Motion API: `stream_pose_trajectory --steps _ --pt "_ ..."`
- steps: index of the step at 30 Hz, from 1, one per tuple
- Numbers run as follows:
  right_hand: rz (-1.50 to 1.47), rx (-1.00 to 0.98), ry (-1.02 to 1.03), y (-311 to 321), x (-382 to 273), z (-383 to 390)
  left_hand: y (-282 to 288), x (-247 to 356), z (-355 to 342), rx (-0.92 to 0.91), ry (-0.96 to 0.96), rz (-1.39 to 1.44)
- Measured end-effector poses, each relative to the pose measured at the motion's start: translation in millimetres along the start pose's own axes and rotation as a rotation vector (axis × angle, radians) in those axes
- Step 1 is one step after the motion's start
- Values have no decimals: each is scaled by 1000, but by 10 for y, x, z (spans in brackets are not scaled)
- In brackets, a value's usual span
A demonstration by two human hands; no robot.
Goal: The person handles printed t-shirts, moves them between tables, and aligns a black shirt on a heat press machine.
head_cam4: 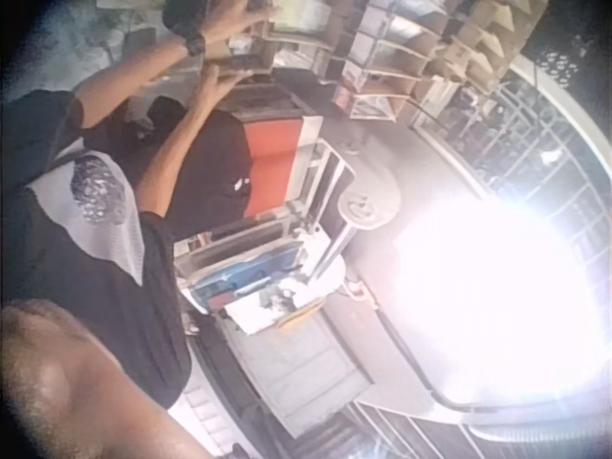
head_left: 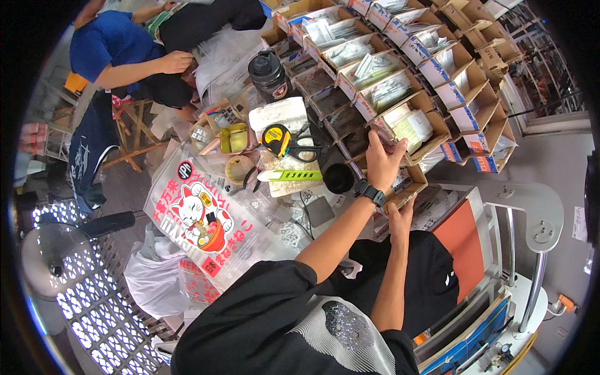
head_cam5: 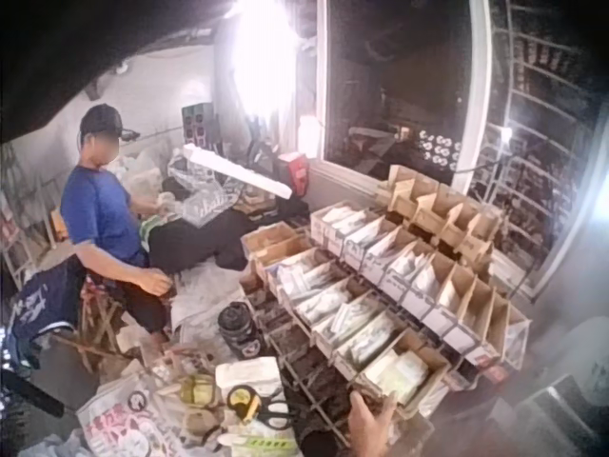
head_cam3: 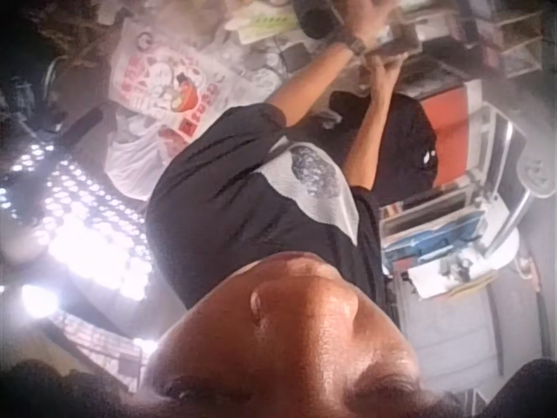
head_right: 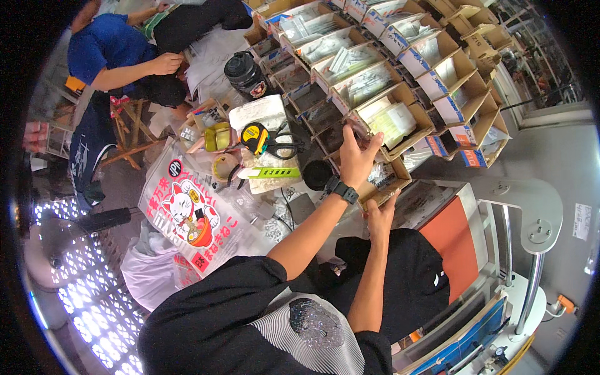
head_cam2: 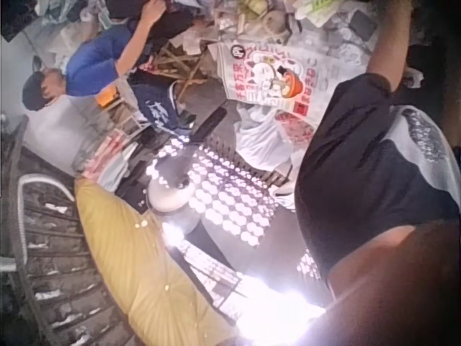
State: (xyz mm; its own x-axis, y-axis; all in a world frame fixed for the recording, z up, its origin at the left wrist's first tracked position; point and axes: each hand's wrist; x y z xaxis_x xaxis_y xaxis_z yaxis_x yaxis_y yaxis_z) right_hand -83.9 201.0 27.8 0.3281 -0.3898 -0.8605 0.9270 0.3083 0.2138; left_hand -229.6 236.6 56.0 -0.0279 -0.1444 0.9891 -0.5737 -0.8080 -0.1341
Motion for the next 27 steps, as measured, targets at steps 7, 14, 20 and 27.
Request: stream_pose_trajectory --steps 7,14,20,27 --pt "-56 -31 41 77 205 -146 24 8 0 47 -77 -39" --pt "-79 -61 -39 98 175 -112 57 -75 57 47 -107 39" --pt "-37 -109 -53 184 254 -177 205 79 421 32 -54 68" --pt "12 -86 -47 155 142 -97 457 35 540 -106 -185 -2"
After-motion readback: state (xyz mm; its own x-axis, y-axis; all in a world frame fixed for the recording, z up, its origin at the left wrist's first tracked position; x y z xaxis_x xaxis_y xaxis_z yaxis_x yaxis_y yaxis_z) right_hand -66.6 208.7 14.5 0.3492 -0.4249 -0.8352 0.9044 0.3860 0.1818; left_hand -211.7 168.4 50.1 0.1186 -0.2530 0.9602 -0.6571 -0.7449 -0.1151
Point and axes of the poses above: each hand's wrist, its own z-axis away from the middle knuckle, its own y-axis out of the back of the hand, x = y × z, and after that the axes turned 6 degrees about -y, right-handed
